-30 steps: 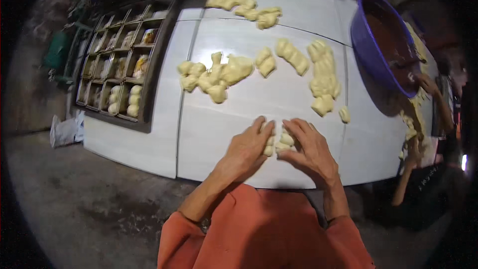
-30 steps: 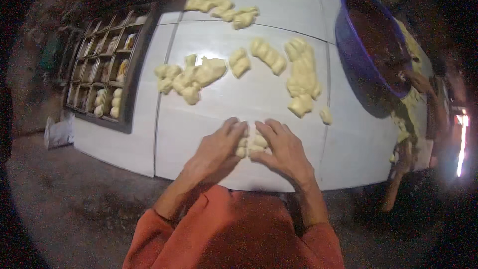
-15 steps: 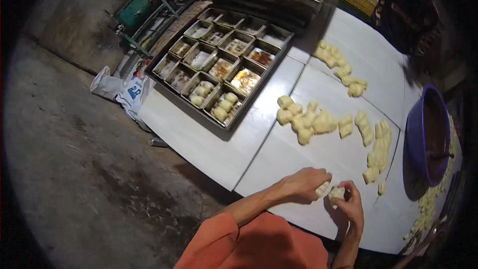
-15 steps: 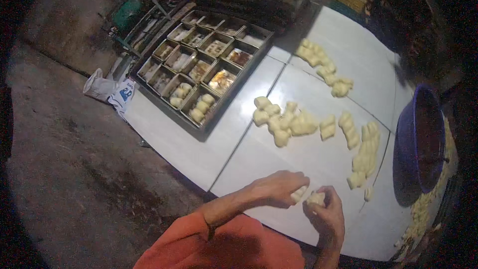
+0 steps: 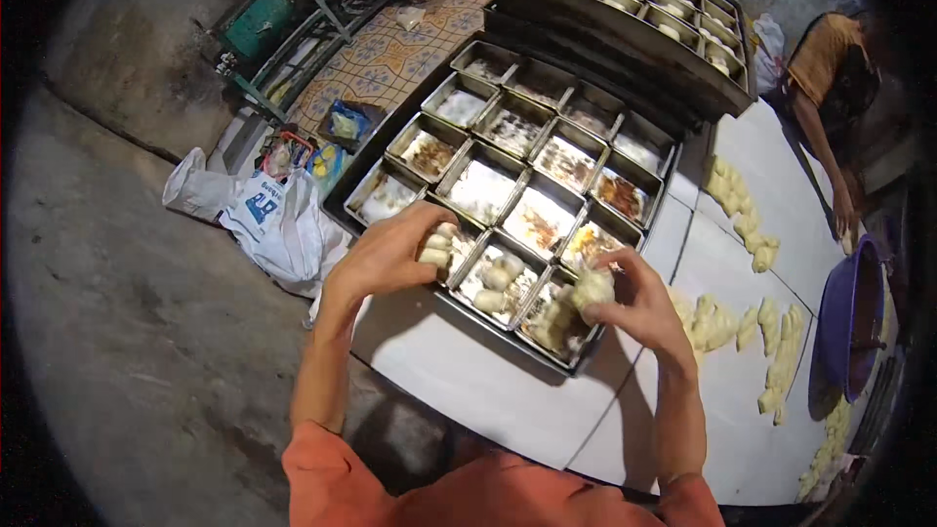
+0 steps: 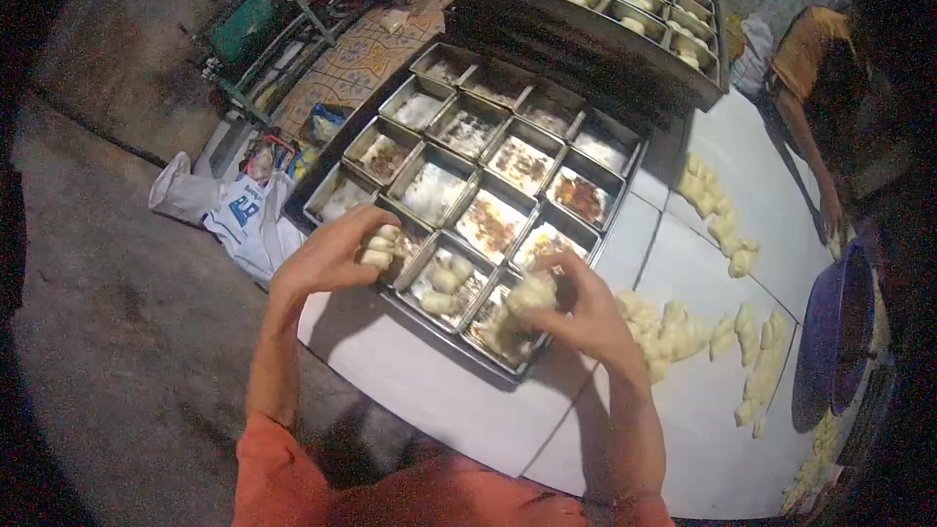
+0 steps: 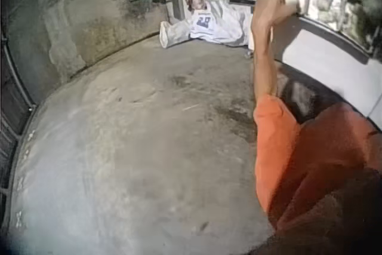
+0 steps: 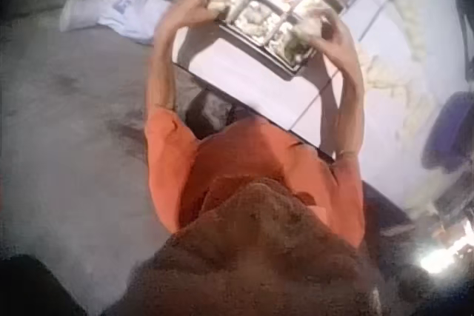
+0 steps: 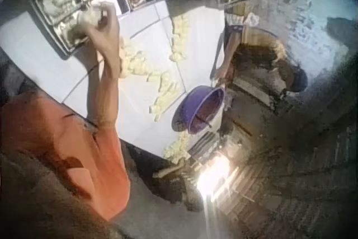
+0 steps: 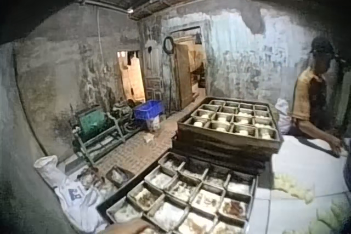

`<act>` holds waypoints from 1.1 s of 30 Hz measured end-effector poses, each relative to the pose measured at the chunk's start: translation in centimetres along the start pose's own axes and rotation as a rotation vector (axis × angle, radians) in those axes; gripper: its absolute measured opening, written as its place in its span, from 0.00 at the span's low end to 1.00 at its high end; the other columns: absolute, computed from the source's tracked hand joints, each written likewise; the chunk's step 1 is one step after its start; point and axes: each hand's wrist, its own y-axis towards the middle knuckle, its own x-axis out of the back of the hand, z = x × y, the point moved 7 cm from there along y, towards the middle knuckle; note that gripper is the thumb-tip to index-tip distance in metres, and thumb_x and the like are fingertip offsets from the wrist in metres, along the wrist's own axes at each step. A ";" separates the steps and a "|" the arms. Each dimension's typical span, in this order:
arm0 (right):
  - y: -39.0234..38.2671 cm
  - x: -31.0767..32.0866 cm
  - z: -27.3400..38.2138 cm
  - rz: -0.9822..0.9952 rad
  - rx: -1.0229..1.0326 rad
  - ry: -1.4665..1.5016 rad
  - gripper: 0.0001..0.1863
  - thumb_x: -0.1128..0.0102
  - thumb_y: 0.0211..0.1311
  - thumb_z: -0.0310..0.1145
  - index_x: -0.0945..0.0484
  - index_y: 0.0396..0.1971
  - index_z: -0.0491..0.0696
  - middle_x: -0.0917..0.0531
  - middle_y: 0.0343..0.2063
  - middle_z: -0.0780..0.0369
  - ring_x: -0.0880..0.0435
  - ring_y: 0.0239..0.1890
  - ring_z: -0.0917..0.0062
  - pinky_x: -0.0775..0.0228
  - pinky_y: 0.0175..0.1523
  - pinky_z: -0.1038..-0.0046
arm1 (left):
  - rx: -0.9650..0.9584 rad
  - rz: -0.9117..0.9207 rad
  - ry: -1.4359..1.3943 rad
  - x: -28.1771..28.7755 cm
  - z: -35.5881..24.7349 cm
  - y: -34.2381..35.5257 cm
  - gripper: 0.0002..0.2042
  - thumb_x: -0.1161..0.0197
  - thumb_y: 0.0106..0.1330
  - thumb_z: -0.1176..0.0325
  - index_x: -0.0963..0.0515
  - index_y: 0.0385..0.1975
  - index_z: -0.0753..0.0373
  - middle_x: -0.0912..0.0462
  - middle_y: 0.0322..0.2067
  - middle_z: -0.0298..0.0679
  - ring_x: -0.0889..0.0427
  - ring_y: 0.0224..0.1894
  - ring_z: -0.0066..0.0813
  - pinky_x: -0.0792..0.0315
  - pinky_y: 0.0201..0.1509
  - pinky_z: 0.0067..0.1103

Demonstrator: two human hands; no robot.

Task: The person prepares bread dough by hand, stretching and filling individual dough pieces with a chocolate paste mixture, braiding and shaping them on the table, and placing the assembled pastries into segmented baking trays.

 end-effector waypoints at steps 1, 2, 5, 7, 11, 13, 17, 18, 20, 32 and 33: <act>3.1 -1.2 0.9 0.007 0.094 -0.095 0.27 0.26 0.48 0.32 0.26 0.49 0.47 0.19 0.41 0.62 0.20 0.46 0.78 0.28 0.49 0.74 | -0.012 0.018 0.068 -0.1 1.7 0.5 0.31 0.32 0.46 0.65 0.28 0.55 0.61 0.24 0.49 0.46 0.22 0.52 0.47 0.27 0.56 0.34; 5.3 -2.6 2.5 -0.025 0.090 -0.219 0.27 0.26 0.48 0.36 0.26 0.49 0.47 0.19 0.42 0.62 0.20 0.44 0.78 0.28 0.49 0.74 | -0.098 0.054 0.105 -0.6 3.0 0.9 0.31 0.31 0.47 0.65 0.28 0.55 0.61 0.24 0.50 0.46 0.22 0.53 0.47 0.27 0.56 0.34; 11.4 -6.0 4.7 -0.010 0.124 -0.074 0.26 0.27 0.49 0.36 0.26 0.49 0.48 0.20 0.40 0.63 0.21 0.42 0.79 0.28 0.48 0.75 | -0.097 0.222 0.228 -2.6 4.1 2.8 0.28 0.31 0.52 0.69 0.29 0.56 0.58 0.23 0.50 0.41 0.21 0.51 0.43 0.25 0.52 0.35; 15.0 -8.8 5.6 0.036 0.136 0.035 0.25 0.28 0.50 0.36 0.26 0.48 0.47 0.20 0.39 0.63 0.21 0.41 0.79 0.28 0.48 0.75 | -0.137 0.192 0.231 -2.7 3.6 3.2 0.26 0.30 0.52 0.68 0.26 0.54 0.58 0.23 0.51 0.40 0.20 0.51 0.42 0.24 0.50 0.34; 20.2 -14.3 6.3 0.100 0.163 -0.133 0.24 0.30 0.53 0.34 0.26 0.48 0.45 0.20 0.39 0.64 0.20 0.41 0.81 0.27 0.45 0.76 | -0.045 0.429 0.379 -3.4 4.7 2.9 0.18 0.33 0.60 0.53 0.20 0.40 0.61 0.19 0.29 0.46 0.17 0.40 0.49 0.26 0.45 0.39; 22.2 -16.8 5.6 0.126 0.142 -0.235 0.24 0.29 0.52 0.38 0.26 0.47 0.44 0.19 0.37 0.63 0.19 0.37 0.80 0.28 0.41 0.75 | -0.083 0.375 0.277 -2.4 4.5 1.9 0.19 0.35 0.61 0.49 0.20 0.37 0.62 0.19 0.28 0.48 0.17 0.39 0.50 0.26 0.44 0.40; 24.1 -20.3 5.5 0.162 0.149 -0.326 0.26 0.29 0.49 0.42 0.24 0.45 0.41 0.18 0.30 0.56 0.19 0.32 0.76 0.28 0.39 0.70 | -0.111 0.194 0.118 -3.0 4.8 0.8 0.26 0.43 0.66 0.43 0.20 0.25 0.63 0.18 0.25 0.52 0.19 0.34 0.52 0.29 0.42 0.42; 24.6 -20.8 5.2 0.116 0.230 -0.488 0.26 0.29 0.50 0.41 0.23 0.46 0.41 0.17 0.31 0.52 0.16 0.33 0.69 0.25 0.41 0.67 | -0.128 0.177 0.134 -3.3 4.5 0.4 0.26 0.44 0.67 0.43 0.19 0.26 0.64 0.18 0.26 0.53 0.18 0.34 0.52 0.28 0.42 0.42; 25.3 -22.4 3.5 0.117 0.307 -0.601 0.26 0.30 0.51 0.41 0.22 0.46 0.41 0.16 0.31 0.50 0.15 0.34 0.64 0.24 0.43 0.64 | -0.080 0.234 0.222 -3.8 3.6 0.0 0.27 0.44 0.66 0.43 0.17 0.30 0.67 0.16 0.29 0.54 0.16 0.36 0.51 0.27 0.46 0.43; 24.3 -24.8 4.9 0.006 0.633 -1.225 0.08 0.45 0.63 0.33 0.21 0.32 0.45 0.17 0.20 0.56 0.14 0.25 0.59 0.22 0.30 0.60 | -0.261 -0.021 0.447 -2.0 3.4 -1.8 0.07 0.38 0.62 0.63 0.18 0.28 0.59 0.16 0.30 0.40 0.15 0.34 0.37 0.28 0.39 0.34; 23.9 -24.2 5.9 0.006 0.641 -1.214 0.06 0.45 0.61 0.31 0.21 0.33 0.45 0.16 0.21 0.55 0.14 0.26 0.58 0.22 0.31 0.59 | -0.307 -0.210 0.391 -0.6 3.7 -2.3 0.07 0.38 0.63 0.64 0.19 0.33 0.61 0.15 0.33 0.43 0.16 0.36 0.40 0.28 0.44 0.35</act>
